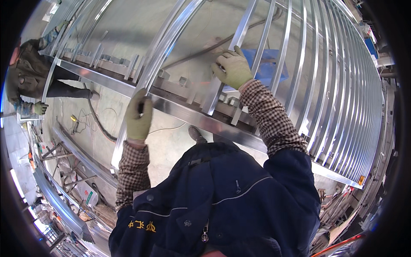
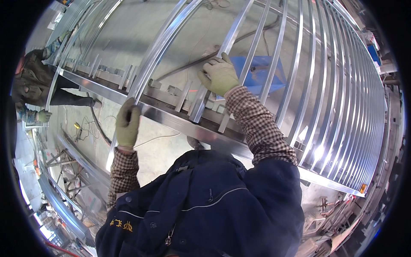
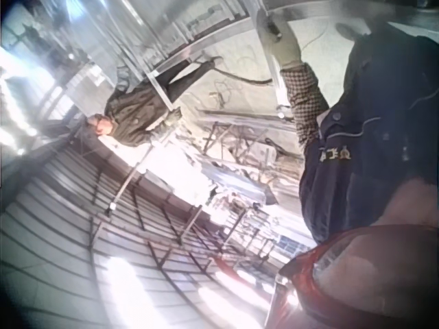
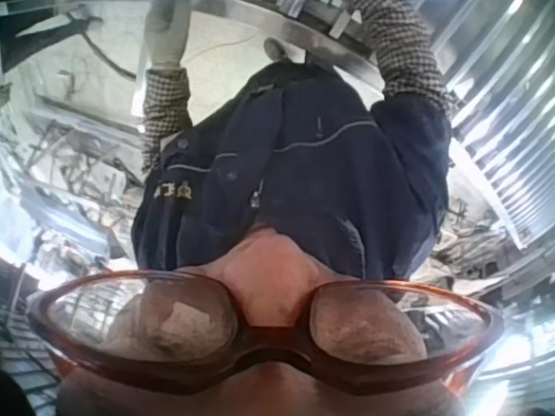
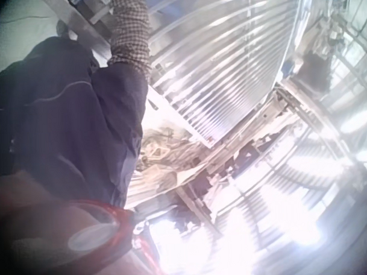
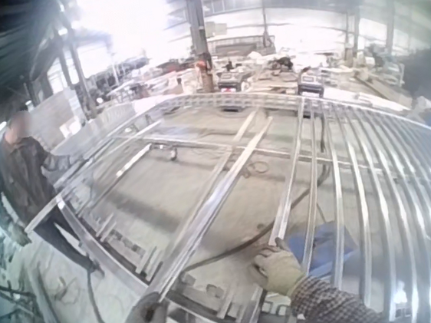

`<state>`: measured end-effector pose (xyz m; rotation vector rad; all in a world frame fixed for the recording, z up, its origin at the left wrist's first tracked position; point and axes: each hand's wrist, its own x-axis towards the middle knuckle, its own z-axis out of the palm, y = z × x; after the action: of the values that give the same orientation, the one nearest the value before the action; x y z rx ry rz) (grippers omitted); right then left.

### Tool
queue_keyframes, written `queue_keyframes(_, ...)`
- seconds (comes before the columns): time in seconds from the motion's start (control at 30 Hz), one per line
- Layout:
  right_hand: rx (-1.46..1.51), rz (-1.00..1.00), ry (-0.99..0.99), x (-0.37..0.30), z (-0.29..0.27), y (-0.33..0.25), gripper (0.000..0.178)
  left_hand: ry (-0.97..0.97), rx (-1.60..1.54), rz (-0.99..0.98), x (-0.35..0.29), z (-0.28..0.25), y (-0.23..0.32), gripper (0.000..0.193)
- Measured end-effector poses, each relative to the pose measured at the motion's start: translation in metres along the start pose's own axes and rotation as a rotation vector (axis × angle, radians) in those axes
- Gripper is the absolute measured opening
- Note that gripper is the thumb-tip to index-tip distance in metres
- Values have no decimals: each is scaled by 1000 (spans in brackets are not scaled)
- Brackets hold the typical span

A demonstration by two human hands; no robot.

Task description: The person picks up long metal bars and places them into a metal frame structure. They then use a welding tool to secure the bars in place. The person repeats this process multiple times, adding more bars to the frame.

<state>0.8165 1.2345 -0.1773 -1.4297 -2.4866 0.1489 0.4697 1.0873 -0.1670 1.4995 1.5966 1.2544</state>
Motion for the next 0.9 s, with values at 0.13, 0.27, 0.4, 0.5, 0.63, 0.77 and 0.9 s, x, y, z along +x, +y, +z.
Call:
queue_keyframes(0.13, -15, 5, -9, 2, 10, 9, 39, 188, 182, -54, -34, -84, -26, 37)
queue_keyframes(0.27, -47, -56, -58, 7, 5, 16, 37, 146, 422, -83, -64, -131, -40, 45)
queue_keyframes(0.4, -47, -166, -107, 17, -3, 21, 34, -69, 440, -308, -81, -143, -29, 53)
queue_keyframes(0.5, -83, -173, -185, 26, 2, 20, 32, -221, 459, -378, -76, -149, -15, 54)
queue_keyframes(0.63, -88, -127, -241, 33, 12, 12, 31, -310, 488, -467, -79, -167, -6, 56)
queue_keyframes(0.77, -123, -139, -318, 37, 12, 15, 36, -409, 506, -638, -92, -189, -12, 63)
queue_keyframes(0.9, 235, 68, -226, 54, 27, 17, 43, -566, 285, -726, -86, -202, -29, 64)
